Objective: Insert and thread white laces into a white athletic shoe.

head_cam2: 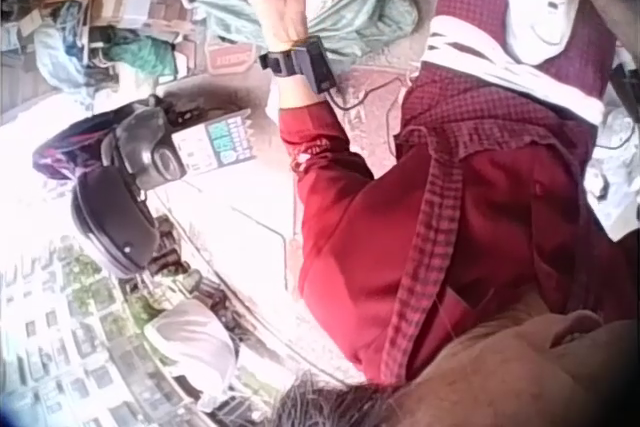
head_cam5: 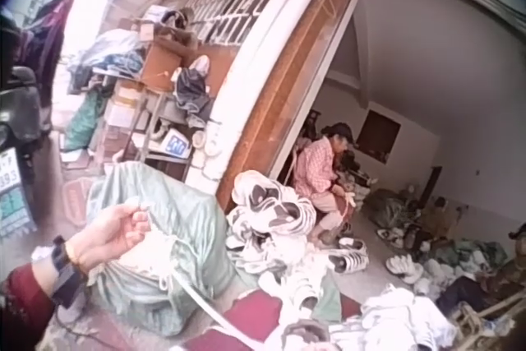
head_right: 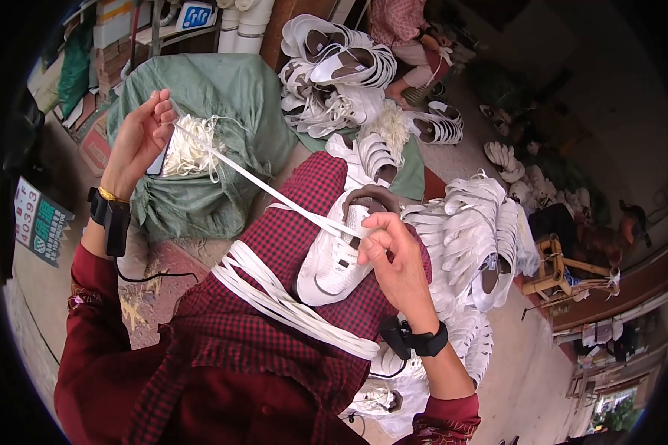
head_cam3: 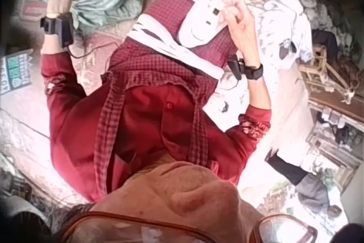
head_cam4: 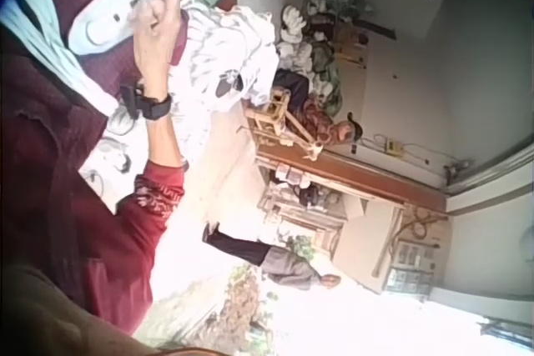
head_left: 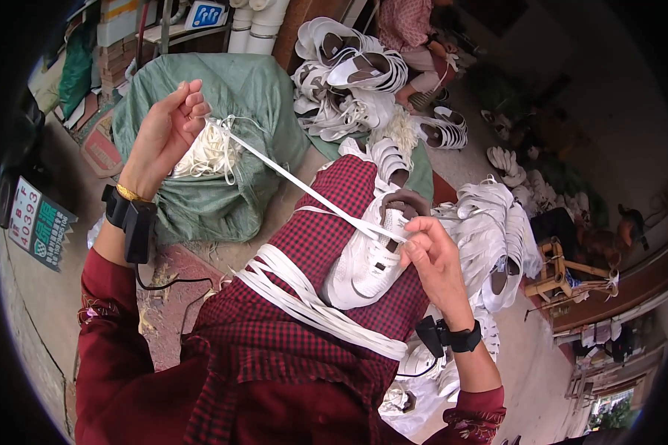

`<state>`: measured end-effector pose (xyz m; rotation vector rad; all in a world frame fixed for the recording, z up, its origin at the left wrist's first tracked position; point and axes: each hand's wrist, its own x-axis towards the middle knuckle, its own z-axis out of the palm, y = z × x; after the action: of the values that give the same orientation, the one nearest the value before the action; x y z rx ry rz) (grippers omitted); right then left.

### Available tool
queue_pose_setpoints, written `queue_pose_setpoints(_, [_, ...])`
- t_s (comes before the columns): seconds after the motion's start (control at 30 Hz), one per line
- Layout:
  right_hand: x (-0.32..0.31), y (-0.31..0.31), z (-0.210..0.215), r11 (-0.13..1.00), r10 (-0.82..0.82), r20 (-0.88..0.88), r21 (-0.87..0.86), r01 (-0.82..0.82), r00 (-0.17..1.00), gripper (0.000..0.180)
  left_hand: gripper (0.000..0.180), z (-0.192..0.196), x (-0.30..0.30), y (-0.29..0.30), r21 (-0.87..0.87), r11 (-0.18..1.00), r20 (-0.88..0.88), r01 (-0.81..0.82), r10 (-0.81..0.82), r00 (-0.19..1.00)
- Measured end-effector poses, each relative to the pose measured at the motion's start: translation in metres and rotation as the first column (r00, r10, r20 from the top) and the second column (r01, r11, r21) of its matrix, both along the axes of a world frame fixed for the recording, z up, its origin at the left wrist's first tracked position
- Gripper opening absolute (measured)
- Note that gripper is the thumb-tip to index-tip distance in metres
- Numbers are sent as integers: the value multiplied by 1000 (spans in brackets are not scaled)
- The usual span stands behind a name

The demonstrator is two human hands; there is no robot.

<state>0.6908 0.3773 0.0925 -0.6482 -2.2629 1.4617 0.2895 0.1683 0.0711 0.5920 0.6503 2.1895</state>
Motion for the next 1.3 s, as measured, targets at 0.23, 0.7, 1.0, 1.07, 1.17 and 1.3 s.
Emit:
queue_pose_setpoints(0.23, [68, 25, 44, 924, -210, -757, -361, -129, 618, 24, 20, -98, -93, -7, -222, 919, 192, -327, 370, 909])
queue_pose_setpoints(0.7, [360, 156, 20, 655, -750, -624, -654, 380, 220, 22, 28, -182, -114, -12, -394, 805, 284, -443, 565, 775])
queue_pose_setpoints(1.0, [416, 182, 8, 730, -681, -671, -596, 335, 292, 21, 31, -151, -96, 5, -400, 821, 208, -406, 513, 833])
queue_pose_setpoints(1.07, [397, 176, -5, 795, -606, -698, -519, 314, 381, 21, 32, -149, -86, -5, -425, 797, 167, -429, 535, 828])
queue_pose_setpoints(1.17, [215, 117, 11, 659, -730, -547, -406, 633, 410, 21, 35, -142, -55, -8, -432, 796, -16, -424, 464, 886])
queue_pose_setpoints(1.3, [101, 46, 4, 775, -589, -358, 5, 632, 724, 13, 41, -94, 24, 28, -413, 840, -358, -351, 204, 911])
